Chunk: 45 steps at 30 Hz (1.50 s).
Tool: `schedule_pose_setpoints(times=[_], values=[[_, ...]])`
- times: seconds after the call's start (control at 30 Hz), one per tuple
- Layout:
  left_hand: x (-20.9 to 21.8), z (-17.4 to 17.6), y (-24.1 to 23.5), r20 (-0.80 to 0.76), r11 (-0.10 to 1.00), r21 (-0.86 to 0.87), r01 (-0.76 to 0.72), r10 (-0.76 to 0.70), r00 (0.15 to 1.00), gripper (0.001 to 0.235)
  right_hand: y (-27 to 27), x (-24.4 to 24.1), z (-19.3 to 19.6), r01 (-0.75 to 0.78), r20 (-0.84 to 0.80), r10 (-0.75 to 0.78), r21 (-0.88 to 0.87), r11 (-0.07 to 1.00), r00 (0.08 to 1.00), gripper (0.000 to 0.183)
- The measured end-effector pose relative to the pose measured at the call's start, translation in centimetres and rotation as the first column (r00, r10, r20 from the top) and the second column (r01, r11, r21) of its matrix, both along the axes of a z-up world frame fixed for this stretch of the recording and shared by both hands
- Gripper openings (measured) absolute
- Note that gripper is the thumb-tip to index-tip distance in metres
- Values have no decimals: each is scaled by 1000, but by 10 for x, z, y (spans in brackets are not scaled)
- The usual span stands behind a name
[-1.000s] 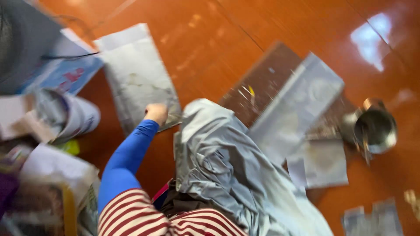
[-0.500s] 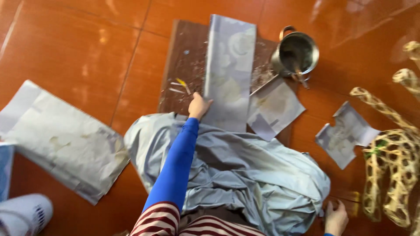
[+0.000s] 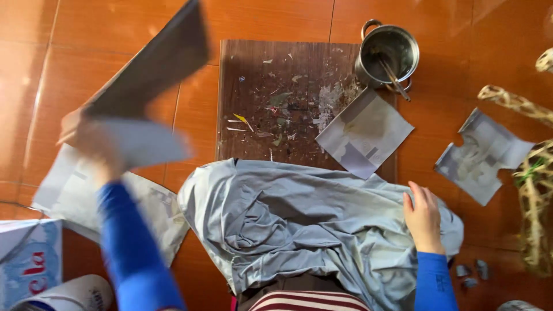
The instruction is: Cut pieces of patterned paper, apply adhesive paste, and stick them onto a bamboo giraffe frame to decorate it.
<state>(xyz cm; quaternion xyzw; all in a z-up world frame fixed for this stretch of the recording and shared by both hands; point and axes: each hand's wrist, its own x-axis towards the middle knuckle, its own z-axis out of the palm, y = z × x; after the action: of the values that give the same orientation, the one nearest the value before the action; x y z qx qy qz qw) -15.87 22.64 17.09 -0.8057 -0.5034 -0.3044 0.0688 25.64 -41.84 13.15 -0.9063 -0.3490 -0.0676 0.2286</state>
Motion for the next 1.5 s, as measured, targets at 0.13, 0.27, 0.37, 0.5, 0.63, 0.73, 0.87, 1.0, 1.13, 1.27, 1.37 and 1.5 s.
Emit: schedule_pose_setpoints(times=[0.13,0.27,0.37,0.5,0.63,0.73,0.87,1.0,1.13,1.27,1.37,1.5], values=[[-75,75,-71,-250,963,115,-243,265,931,20,16,-2,6,-56,-112,40,-146,988,993,34],[-184,-71,-117,-714,909,286,-302,412,566,32,26,7,2,-130,-184,96,-179,975,978,35],[-190,-159,-157,-895,939,70,-338,209,395,31,44,17,-14,-256,-210,216,-183,949,953,37],[-189,-211,-156,-909,896,-128,-425,66,412,30,83,22,-26,-315,-383,219,-208,926,897,38],[-186,-200,-121,-875,816,-223,-534,74,478,29,105,17,-39,-356,-452,237,-198,913,860,36],[-166,-168,-78,-911,817,-209,-538,37,411,16,99,20,-71,-364,-415,274,-155,919,868,34],[-172,-144,-59,-856,850,-176,-496,117,504,20,97,24,-79,-276,-530,217,-33,961,820,35],[-124,-136,-119,-940,901,-269,-341,-168,295,17,90,30,-93,-379,-498,285,-97,920,819,38],[-121,-216,-140,-762,655,-453,-604,67,644,19,89,36,-99,-389,-513,240,-205,898,824,39],[-145,-216,-123,-781,667,-389,-636,127,611,20,88,46,-108,-398,-484,237,-264,878,842,40],[-144,-198,-109,-780,751,-219,-623,249,574,29,91,48,-112,-376,-496,189,-309,874,847,41],[-112,-140,-102,-605,838,-122,-531,362,710,53,87,55,-125,-367,-499,171,-325,872,849,41]])
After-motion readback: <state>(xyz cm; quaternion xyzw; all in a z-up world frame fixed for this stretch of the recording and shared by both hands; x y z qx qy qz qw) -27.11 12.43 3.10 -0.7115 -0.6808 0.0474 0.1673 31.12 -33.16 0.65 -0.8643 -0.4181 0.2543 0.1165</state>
